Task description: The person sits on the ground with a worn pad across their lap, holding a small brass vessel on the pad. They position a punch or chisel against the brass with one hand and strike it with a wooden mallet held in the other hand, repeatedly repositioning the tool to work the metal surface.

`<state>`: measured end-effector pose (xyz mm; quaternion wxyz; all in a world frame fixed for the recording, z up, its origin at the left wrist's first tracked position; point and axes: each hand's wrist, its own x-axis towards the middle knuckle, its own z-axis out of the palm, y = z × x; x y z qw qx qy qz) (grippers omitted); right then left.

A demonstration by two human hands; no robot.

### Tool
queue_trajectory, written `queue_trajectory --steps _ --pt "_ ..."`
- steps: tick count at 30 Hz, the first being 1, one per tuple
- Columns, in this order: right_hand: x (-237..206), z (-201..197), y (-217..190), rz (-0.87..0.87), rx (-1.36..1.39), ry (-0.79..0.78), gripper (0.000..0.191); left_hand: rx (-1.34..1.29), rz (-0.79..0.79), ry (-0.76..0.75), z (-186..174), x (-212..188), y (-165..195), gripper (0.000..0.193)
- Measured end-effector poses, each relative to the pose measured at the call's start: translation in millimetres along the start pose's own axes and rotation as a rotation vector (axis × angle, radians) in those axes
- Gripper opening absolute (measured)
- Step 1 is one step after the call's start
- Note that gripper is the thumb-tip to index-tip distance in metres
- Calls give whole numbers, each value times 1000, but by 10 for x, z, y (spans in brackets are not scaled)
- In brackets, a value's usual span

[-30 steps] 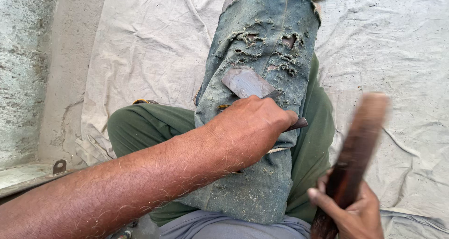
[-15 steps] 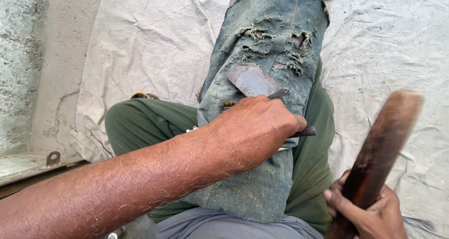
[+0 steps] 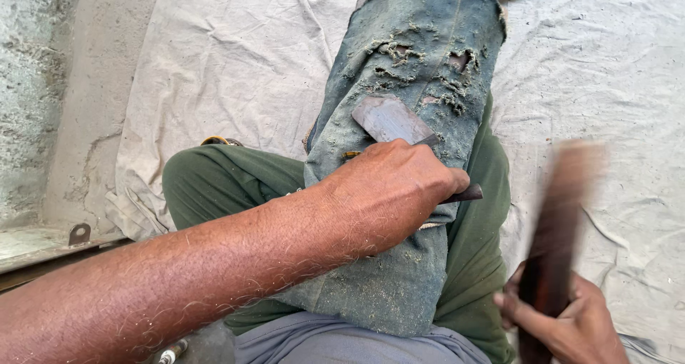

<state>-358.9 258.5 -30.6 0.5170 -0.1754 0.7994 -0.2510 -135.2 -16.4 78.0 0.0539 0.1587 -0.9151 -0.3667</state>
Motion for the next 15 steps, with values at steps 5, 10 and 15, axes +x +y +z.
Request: queue_trajectory --steps 5,10,15 --pt "-66 141 -84 -138 275 27 35 1 -24 -48 -12 1 -21 32" --pt "-79 142 -188 -70 62 -21 33 35 -3 -43 -16 -7 -12 26" --pt "-75 136 -236 -50 -119 -63 33 27 -24 -17 -29 -31 -23 22"
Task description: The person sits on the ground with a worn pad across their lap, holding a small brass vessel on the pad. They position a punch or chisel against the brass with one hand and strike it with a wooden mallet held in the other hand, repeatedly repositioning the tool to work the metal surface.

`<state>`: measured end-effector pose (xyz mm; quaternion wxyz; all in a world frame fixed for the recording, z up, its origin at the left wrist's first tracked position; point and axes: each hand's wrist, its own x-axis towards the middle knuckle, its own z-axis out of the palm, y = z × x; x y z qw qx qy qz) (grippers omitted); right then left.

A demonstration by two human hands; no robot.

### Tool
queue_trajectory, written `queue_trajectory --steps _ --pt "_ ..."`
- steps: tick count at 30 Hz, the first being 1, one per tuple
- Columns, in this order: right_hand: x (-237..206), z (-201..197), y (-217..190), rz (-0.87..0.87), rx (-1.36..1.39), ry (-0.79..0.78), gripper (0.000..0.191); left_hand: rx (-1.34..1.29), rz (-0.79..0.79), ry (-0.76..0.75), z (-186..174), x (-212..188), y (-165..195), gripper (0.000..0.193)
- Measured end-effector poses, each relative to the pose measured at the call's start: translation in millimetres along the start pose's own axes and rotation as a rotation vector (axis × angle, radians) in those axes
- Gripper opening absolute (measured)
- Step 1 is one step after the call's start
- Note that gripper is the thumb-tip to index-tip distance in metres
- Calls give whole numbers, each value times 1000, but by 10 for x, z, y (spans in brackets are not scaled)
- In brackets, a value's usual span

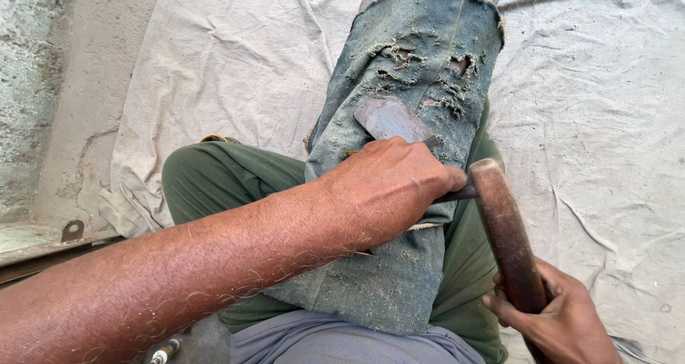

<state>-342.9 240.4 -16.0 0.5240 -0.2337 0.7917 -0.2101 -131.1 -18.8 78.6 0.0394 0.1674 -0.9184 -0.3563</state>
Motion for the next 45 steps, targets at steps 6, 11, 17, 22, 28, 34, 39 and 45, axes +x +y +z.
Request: queue_trajectory --steps 6,11,17,22,28,34,39,45 --pt "-63 -13 -34 -121 308 140 24 -47 33 20 -28 -35 6 36" --pt "-65 -48 -141 -90 176 161 27 -17 49 32 -53 -50 14 34" --pt "-123 128 -282 -271 467 248 30 -38 41 39 -76 -88 -13 33" --pt "-83 42 -272 -142 130 109 34 -58 86 87 -79 -99 -28 28" --pt "-43 -37 -152 -166 45 105 31 -57 0 57 -88 -121 -65 29" --pt "-71 -93 -308 -159 -10 172 27 -86 59 114 -128 -156 -76 32" --pt "-72 -137 -476 -114 117 175 30 -96 -17 97 -168 -176 -64 35" --pt "-124 -65 -566 -490 488 202 36 -124 27 51 -214 -205 -86 44"
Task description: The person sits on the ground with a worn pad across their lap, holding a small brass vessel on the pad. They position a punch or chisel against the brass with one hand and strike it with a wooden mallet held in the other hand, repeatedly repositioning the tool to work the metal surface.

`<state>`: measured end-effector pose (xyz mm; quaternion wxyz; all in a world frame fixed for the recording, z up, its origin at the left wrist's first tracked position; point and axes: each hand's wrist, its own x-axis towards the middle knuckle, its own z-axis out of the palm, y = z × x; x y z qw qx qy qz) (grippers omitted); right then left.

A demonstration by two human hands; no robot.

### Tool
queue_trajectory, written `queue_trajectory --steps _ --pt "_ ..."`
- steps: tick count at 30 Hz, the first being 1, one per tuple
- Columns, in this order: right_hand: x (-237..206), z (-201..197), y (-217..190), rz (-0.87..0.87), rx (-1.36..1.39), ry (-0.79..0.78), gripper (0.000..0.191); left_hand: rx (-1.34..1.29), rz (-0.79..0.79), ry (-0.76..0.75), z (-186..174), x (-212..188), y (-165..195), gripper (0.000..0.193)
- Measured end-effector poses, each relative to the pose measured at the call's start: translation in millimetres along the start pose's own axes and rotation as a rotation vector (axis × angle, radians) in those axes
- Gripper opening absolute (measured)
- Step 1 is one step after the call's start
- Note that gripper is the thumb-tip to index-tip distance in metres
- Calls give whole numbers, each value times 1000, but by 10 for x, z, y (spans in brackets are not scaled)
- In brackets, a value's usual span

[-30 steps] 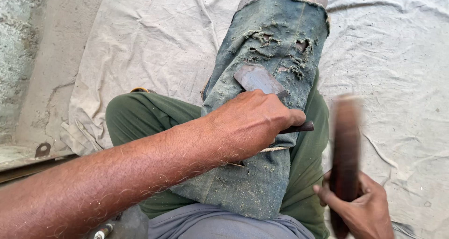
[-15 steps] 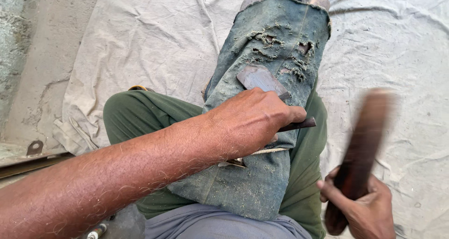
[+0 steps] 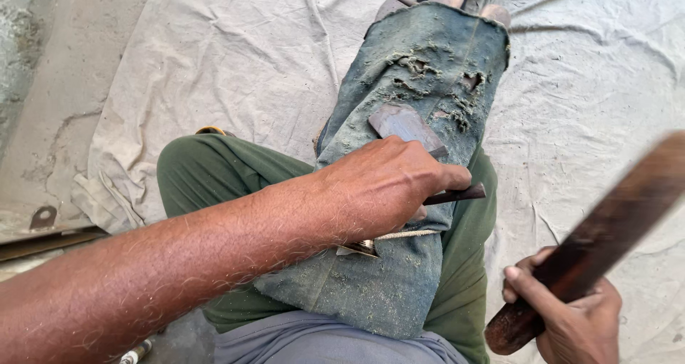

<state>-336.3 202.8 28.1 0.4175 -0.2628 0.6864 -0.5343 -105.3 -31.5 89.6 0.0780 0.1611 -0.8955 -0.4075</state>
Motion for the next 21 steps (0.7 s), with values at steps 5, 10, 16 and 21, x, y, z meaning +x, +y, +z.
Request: queue_trajectory --steps 5,10,16,21 --pt "65 -88 -60 278 -506 6 30 -7 -38 2 -19 -31 5 42" --pt "119 -188 -21 346 -620 -118 32 -2 -39 35 -35 -71 -13 48" --pt "77 -136 -116 191 -507 -71 33 -26 4 11 -64 -83 -61 52" --pt "127 -37 -237 253 -333 14 30 -7 -27 46 -67 -97 -69 58"
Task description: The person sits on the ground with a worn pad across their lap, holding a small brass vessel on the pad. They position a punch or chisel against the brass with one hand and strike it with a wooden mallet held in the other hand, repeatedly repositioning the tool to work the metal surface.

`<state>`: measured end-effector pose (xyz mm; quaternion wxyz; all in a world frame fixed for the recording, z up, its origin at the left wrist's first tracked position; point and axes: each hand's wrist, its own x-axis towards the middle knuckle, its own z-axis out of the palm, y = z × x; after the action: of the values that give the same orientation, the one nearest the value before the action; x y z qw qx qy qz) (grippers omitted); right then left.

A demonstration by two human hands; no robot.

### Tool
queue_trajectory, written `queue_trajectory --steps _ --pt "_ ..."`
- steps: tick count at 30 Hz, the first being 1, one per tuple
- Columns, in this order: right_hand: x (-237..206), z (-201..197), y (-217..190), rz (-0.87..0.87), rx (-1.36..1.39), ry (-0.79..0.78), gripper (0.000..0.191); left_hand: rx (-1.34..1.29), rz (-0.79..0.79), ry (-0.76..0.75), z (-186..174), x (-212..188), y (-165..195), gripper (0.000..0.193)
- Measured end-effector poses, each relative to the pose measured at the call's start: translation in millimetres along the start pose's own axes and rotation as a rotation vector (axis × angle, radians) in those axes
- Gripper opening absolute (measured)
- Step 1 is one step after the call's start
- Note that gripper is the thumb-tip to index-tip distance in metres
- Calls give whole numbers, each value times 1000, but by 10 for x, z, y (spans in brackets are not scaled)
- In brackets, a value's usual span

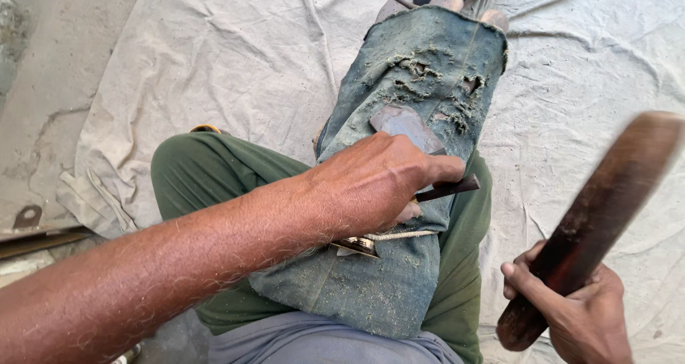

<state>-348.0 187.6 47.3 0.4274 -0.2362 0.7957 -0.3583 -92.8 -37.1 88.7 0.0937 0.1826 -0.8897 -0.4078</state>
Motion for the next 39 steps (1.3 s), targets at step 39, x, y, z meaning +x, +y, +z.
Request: queue_trajectory --steps 39 --pt "21 -50 -412 -170 -273 34 31 -131 82 111 -79 -229 -202 57"
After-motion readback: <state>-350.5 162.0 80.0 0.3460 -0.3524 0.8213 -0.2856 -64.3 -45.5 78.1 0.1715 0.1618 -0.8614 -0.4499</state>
